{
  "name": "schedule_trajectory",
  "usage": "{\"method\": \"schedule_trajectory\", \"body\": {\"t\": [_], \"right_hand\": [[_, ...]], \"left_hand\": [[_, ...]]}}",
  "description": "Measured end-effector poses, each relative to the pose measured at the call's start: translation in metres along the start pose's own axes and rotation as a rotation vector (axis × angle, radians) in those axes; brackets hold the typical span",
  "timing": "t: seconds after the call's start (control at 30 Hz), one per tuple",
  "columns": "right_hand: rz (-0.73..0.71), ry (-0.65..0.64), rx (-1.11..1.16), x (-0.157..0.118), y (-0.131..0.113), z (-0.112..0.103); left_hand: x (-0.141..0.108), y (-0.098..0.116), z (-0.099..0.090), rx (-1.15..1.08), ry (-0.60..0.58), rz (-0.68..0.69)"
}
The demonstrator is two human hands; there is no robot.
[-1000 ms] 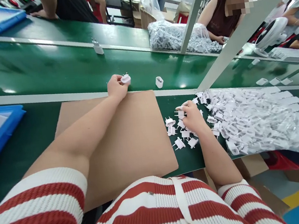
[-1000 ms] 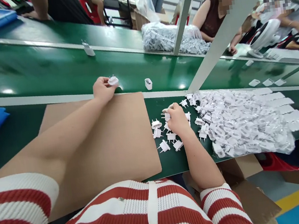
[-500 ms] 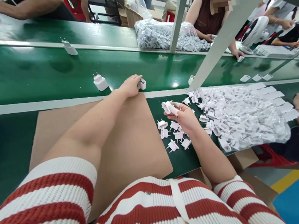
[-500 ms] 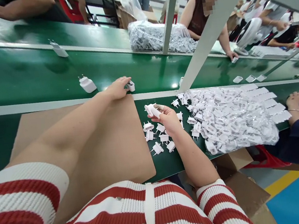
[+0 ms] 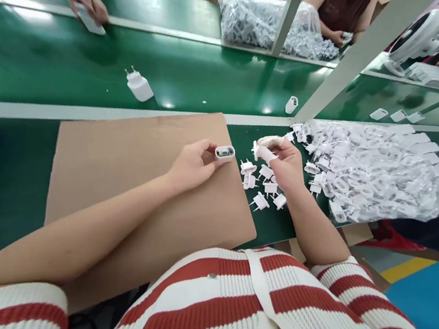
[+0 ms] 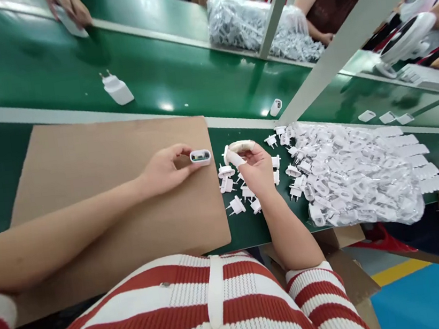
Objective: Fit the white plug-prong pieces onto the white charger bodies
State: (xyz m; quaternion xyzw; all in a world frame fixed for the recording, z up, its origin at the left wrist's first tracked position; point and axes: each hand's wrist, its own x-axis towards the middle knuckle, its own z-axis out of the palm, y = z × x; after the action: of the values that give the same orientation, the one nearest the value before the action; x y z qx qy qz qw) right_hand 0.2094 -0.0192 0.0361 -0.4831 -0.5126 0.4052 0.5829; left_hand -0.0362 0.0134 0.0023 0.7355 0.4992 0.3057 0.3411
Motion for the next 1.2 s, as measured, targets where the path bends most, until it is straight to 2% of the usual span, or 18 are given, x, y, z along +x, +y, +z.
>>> {"method": "schedule_trajectory", "body": {"t": [0.07, 0.13, 0.3, 0.4, 0.6, 0.8, 0.93, 1.07, 1.2], "right_hand": [[-0.142, -0.012, -0.140, -0.006, 0.002, 0.001], [-0.246, -0.038, -0.271, -0.012, 0.003, 0.001], [-0.414, -0.234, -0.623, -0.020, 0.000, 0.003], [-0.485, -0.336, -0.762, -0.020, 0.002, 0.009], [-0.533, -0.458, -0.900, -0.019, 0.009, 0.021], [-0.611, -0.379, -0.889, -0.020, 0.006, 0.020], [-0.596, -0.409, -0.847, -0.020, 0.005, 0.021], [-0.534, -0.416, -0.944, -0.020, 0.003, 0.024], [-0.573, -0.400, -1.055, -0.021, 0.001, 0.027]], "left_hand": [[-0.023, 0.004, 0.004, -0.006, -0.001, 0.025], [-0.031, 0.004, 0.008, -0.011, 0.016, 0.073], [-0.027, 0.002, 0.014, -0.051, -0.032, 0.127], [-0.026, 0.001, 0.017, -0.068, -0.030, 0.148], [-0.026, -0.001, 0.018, -0.091, -0.035, 0.156], [-0.025, 0.000, 0.018, -0.088, -0.038, 0.167], [-0.025, -0.001, 0.018, -0.091, -0.035, 0.170], [-0.027, -0.002, 0.019, -0.090, -0.025, 0.164], [-0.028, -0.001, 0.020, -0.085, -0.018, 0.158]]}}
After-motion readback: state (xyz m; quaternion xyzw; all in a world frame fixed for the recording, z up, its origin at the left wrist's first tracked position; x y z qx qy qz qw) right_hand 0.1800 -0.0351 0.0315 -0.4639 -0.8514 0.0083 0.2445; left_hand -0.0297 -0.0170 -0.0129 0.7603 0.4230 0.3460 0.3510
